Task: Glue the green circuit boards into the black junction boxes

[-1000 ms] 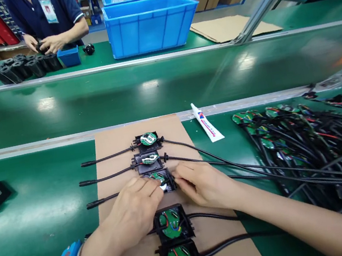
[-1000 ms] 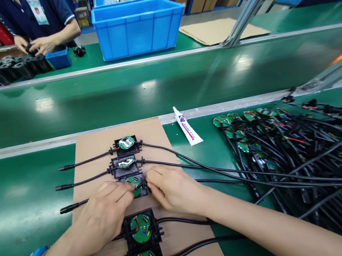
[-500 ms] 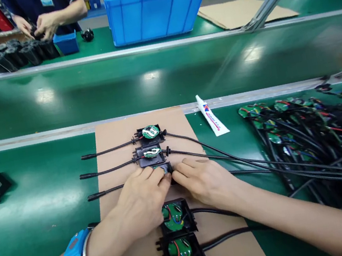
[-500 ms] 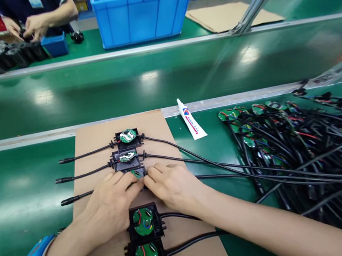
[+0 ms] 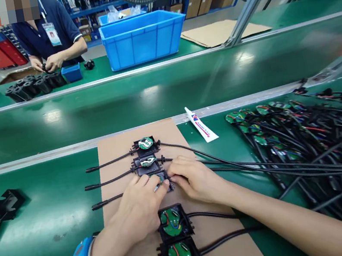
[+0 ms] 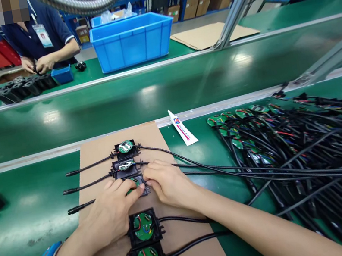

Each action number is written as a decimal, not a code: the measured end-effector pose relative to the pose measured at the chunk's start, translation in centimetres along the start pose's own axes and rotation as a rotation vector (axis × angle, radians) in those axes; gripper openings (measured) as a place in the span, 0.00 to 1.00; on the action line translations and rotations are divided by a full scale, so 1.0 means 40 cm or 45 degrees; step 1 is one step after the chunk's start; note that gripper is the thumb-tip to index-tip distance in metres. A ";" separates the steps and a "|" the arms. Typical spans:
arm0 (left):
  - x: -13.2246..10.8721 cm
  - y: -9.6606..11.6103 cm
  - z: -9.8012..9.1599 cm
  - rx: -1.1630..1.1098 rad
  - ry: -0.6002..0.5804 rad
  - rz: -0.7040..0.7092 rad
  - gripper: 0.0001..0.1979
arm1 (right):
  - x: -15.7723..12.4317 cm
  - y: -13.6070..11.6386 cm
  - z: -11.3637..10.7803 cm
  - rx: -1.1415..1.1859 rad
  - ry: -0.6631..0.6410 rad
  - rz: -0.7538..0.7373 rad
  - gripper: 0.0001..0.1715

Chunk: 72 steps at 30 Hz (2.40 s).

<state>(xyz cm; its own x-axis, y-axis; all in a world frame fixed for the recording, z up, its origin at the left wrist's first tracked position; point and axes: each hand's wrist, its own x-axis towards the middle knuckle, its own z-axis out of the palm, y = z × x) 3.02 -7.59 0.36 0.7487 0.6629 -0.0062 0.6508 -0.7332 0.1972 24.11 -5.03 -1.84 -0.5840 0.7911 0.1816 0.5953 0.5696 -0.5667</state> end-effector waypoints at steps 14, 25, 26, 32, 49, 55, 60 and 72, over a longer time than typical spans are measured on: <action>-0.044 -0.176 -0.007 -0.215 0.357 -0.443 0.06 | 0.064 0.018 -0.035 -0.150 0.077 0.135 0.10; -0.013 -0.147 -0.030 -0.094 0.312 -0.397 0.10 | 0.113 -0.064 -0.089 -0.565 -0.296 0.026 0.11; -0.004 -0.147 -0.027 -0.063 0.304 -0.401 0.09 | 0.122 -0.064 -0.083 -0.583 -0.322 0.038 0.10; 0.011 -0.149 -0.024 0.020 0.284 -0.416 0.08 | 0.154 -0.070 -0.074 -0.597 -0.421 0.085 0.08; -0.007 -0.200 -0.035 -0.312 0.204 -0.487 0.04 | 0.166 -0.018 -0.043 -0.347 -0.294 -0.053 0.19; -0.009 -0.196 -0.039 -0.403 0.197 -0.488 0.05 | 0.163 -0.034 -0.039 -0.298 -0.376 -0.020 0.17; -0.031 -0.164 -0.007 -0.292 0.408 -0.322 0.08 | 0.122 -0.052 -0.025 -0.271 -0.369 -0.016 0.19; -0.020 -0.148 0.009 0.422 0.295 0.000 0.12 | 0.118 -0.057 -0.022 -0.274 -0.432 0.046 0.18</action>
<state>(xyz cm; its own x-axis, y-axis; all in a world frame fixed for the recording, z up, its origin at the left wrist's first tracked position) -1.40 -3.82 -1.16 0.7248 0.6521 0.2223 0.6849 -0.7171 -0.1296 20.50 -2.39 1.02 -0.6881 0.7136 -0.1317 0.6999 0.6048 -0.3801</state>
